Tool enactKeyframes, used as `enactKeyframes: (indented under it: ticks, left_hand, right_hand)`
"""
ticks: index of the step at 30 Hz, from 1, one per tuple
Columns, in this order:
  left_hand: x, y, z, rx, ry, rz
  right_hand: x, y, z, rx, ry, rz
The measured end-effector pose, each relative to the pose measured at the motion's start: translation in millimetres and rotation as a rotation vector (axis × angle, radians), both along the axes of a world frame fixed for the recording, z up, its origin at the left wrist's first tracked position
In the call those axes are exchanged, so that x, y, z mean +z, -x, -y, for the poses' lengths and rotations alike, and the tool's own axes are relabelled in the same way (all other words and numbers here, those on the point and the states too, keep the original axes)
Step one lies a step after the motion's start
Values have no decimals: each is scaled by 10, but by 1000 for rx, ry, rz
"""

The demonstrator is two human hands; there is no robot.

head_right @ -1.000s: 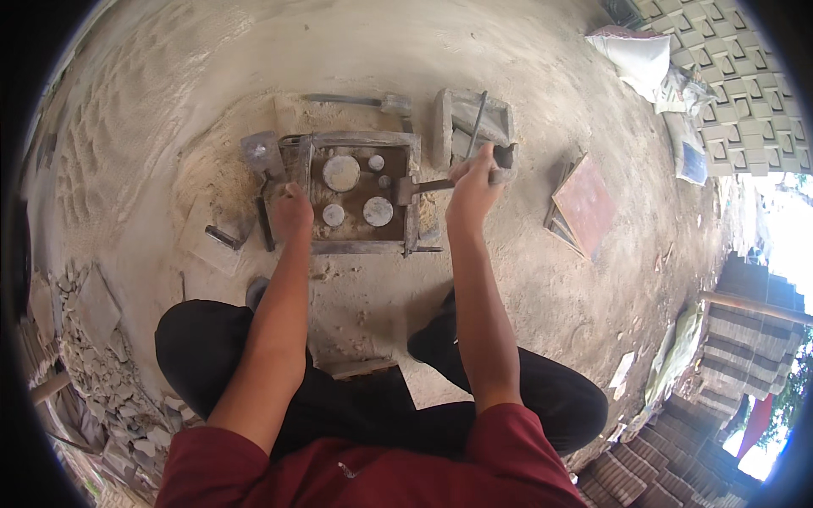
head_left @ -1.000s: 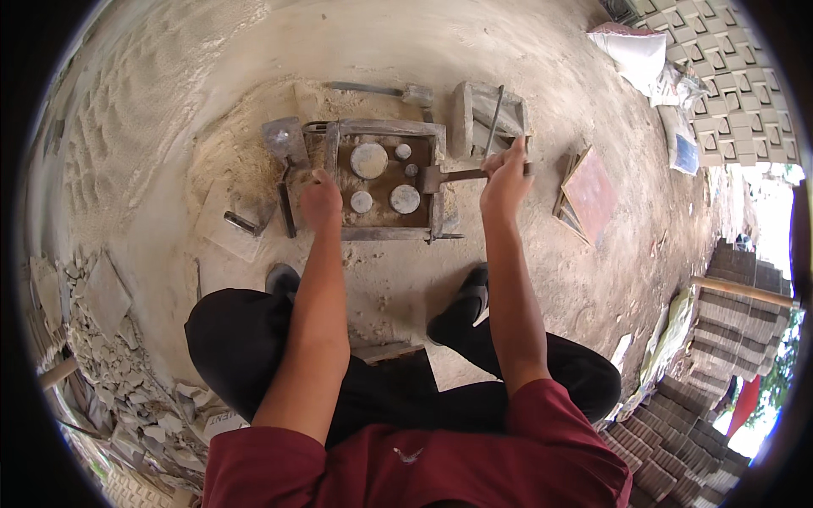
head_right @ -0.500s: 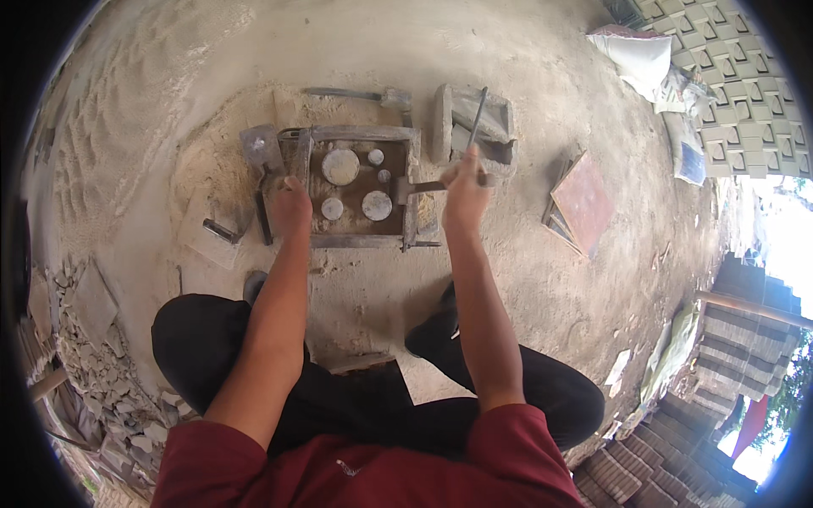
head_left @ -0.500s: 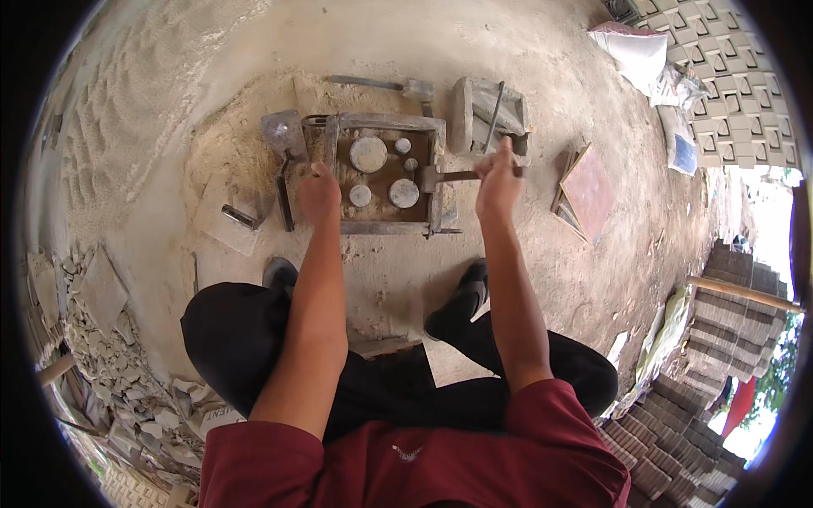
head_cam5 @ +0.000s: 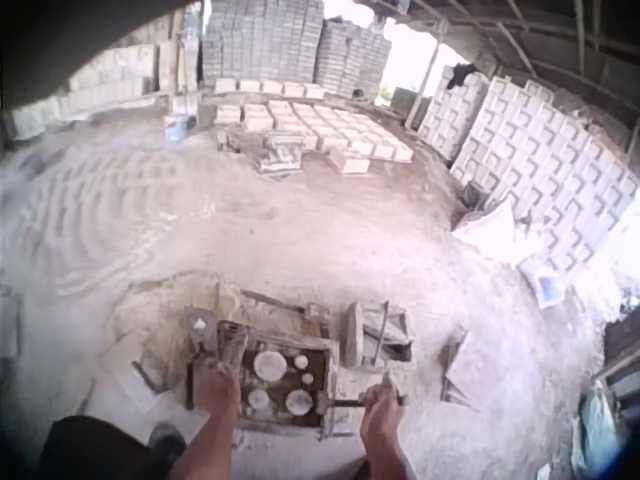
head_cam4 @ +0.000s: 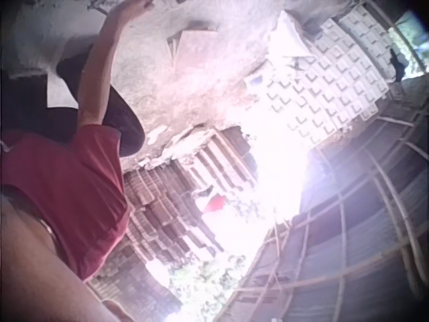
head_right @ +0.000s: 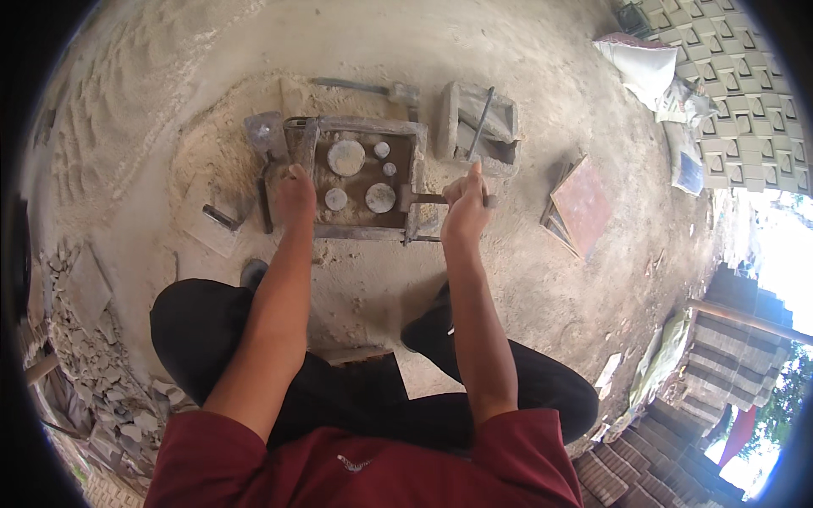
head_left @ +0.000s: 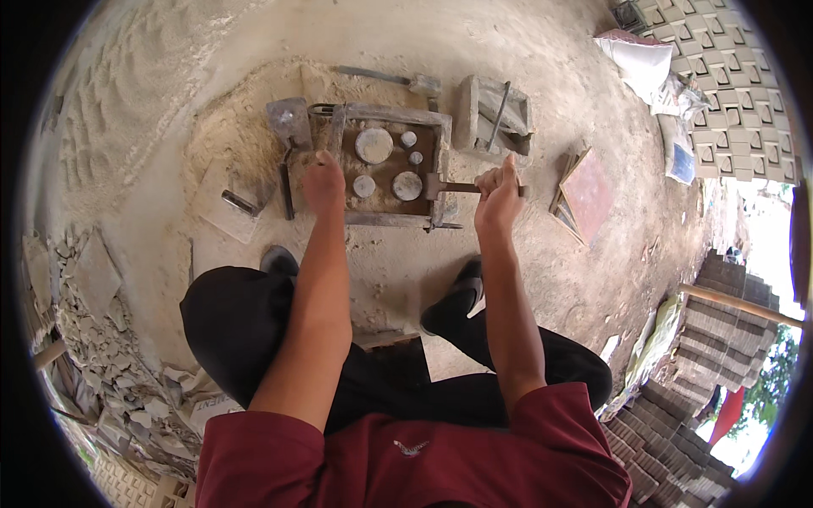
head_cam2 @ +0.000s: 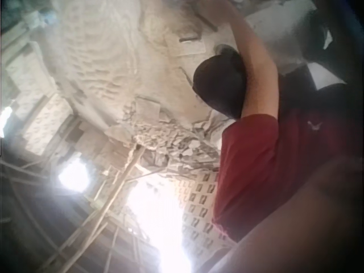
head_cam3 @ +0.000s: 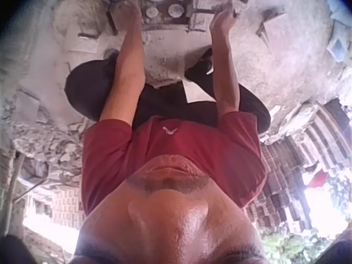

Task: The person cleans sand from a mold using a small brush and then taps the center of the mold with a wooden mallet.

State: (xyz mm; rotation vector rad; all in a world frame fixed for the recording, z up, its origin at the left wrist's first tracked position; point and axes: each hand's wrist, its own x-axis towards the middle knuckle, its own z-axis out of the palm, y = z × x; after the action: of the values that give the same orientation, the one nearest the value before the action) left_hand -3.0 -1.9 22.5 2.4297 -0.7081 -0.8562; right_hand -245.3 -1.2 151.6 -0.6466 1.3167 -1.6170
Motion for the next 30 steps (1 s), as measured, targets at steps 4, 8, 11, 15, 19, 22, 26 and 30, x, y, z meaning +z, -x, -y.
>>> enactKeyframes:
  ticks: [4, 8, 11, 15, 19, 22, 26, 30]
  left_hand:
    - [59, -30, 14, -4, 26, -76]
    - [37, -41, 31, -7, -17, -94]
    - [48, -35, 25, 11, -34, -83]
    - [-132, -139, -25, 17, -14, -72]
    - [83, 29, 10, 24, -17, -101]
    - [52, -67, 17, 52, -45, -124]
    - [-11, -66, 8, 4, -49, -80]
    - [-6, -53, 37, -2, -87, -130]
  right_hand:
    - [-43, 37, -146, -39, -14, 18]
    - [38, -15, -198, -49, 7, 41]
    - [206, -162, -323, -55, 87, -168]
    - [-42, -369, -453, 93, 147, -382]
    - [-44, -303, -340, -2, 134, -417]
    - [46, -389, -181, 17, 101, -518]
    - [167, -409, 73, -118, 206, -470]
    - [51, -380, 157, 133, 30, -584]
